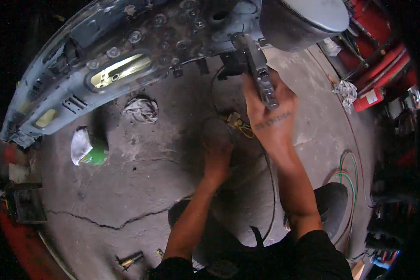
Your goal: The person sprays a car body component using a spray gun, moving the tool along the surface to apply paint. Later, the person moves the spray gun to the underside of a vehicle chassis and continues to apply paint to the metal components.
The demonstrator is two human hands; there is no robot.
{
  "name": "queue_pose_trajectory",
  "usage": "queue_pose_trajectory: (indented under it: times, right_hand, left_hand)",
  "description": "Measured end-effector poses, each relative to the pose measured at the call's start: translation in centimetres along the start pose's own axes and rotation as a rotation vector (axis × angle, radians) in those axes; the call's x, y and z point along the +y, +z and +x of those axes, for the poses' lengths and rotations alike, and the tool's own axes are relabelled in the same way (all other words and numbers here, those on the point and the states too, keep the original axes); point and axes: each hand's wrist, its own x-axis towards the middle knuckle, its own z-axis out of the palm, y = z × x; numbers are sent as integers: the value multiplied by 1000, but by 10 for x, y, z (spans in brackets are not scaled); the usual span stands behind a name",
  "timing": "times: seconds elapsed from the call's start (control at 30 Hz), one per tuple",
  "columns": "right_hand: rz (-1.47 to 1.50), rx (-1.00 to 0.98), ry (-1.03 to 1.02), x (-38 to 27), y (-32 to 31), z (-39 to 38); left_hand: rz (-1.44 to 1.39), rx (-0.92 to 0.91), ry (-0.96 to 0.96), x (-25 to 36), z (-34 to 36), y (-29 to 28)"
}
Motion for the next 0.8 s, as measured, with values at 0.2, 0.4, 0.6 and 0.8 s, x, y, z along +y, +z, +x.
queue_pose_trajectory:
  times: [0.2,0.4,0.6,0.8]
  right_hand:
    - [28,89,-70,17,25,-3]
    - [48,3,49,1,27,-8]
    - [-3,6,-104,-36,26,-3]
    - [-256,-2,-377,-82,13,6]
  left_hand:
    - [-63,37,-25,3,0,-2]
    - [-51,152,-6,11,8,-11]
    - [-607,149,278,10,12,-7]
    - [-828,179,432,15,-1,-35]
